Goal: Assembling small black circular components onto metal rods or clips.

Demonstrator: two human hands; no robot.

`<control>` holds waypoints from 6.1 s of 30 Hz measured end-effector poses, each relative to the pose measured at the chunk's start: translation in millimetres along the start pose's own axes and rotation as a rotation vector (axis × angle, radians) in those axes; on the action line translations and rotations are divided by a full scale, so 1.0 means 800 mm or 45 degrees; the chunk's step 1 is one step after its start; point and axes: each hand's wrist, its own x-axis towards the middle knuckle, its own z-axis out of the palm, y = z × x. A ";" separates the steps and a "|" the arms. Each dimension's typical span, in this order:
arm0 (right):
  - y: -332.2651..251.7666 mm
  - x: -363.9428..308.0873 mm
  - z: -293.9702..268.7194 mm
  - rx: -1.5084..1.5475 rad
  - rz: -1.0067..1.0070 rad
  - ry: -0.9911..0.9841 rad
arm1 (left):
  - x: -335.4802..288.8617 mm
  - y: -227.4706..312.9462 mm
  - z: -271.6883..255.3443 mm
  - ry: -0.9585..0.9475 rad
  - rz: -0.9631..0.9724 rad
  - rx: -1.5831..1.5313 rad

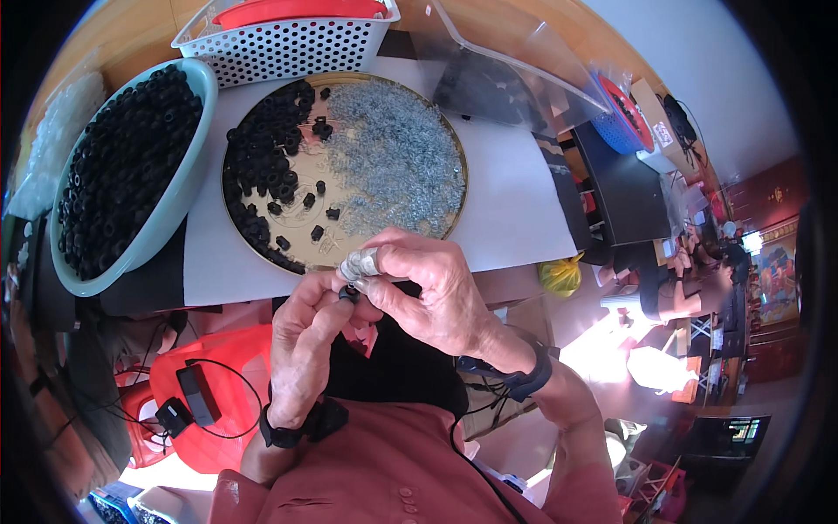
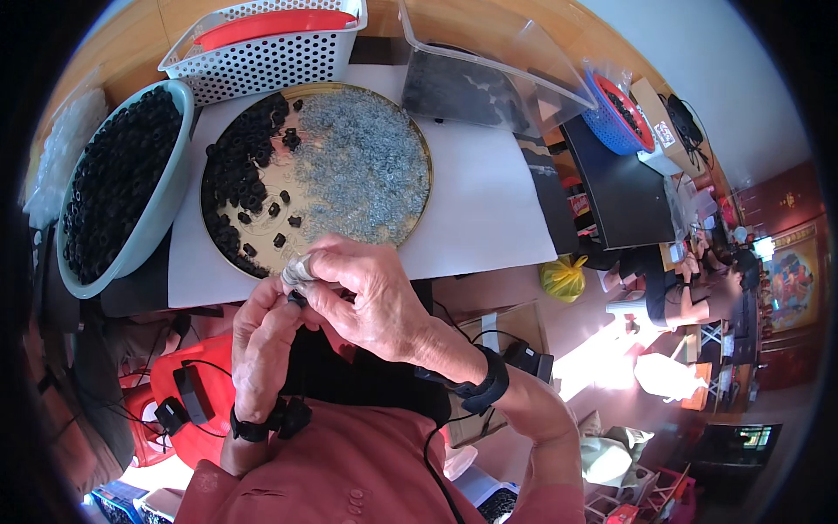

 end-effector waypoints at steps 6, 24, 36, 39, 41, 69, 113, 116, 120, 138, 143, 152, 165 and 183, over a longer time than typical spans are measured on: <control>0.000 -0.017 0.005 0.084 0.192 0.049 | 0.001 -0.010 0.004 0.010 -0.003 -0.074; 0.032 0.081 0.005 -1.009 -0.169 -0.340 | 0.001 -0.002 -0.018 -0.009 -0.041 -0.315; 0.005 0.044 0.000 0.147 0.384 0.029 | 0.001 0.001 -0.019 0.014 0.001 -0.211; -0.005 0.012 -0.005 0.335 0.546 -0.101 | 0.002 -0.003 -0.011 -0.003 0.020 -0.163; -0.005 -0.005 -0.002 0.383 0.434 -0.107 | 0.000 -0.005 -0.005 -0.016 0.019 -0.148; 0.004 -0.044 0.013 0.313 0.220 0.271 | -0.004 -0.021 0.007 -0.058 0.091 0.020; 0.050 -0.075 0.059 -0.138 -0.117 0.555 | -0.005 -0.046 -0.004 -0.125 -0.183 -0.074; 0.048 -0.074 0.059 -0.136 -0.079 0.528 | -0.004 -0.044 -0.007 -0.160 -0.168 -0.021; 0.048 -0.075 0.061 -0.127 -0.075 0.542 | -0.006 -0.044 -0.005 -0.116 -0.120 0.074; 0.043 -0.081 0.067 -0.169 -0.039 0.618 | -0.004 -0.040 -0.005 -0.167 -0.119 0.172; 0.033 -0.079 0.060 -0.172 -0.063 0.596 | -0.005 -0.041 -0.003 -0.181 -0.037 0.226; 0.033 -0.068 0.056 -0.363 -0.202 0.685 | 0.000 -0.042 0.014 -0.132 0.059 0.209; 0.046 -0.076 0.058 -0.241 -0.077 0.618 | 0.003 -0.050 0.013 -0.078 -0.078 0.141; 0.035 -0.089 0.058 -0.225 -0.060 0.695 | 0.002 -0.030 0.000 -0.153 -0.192 0.101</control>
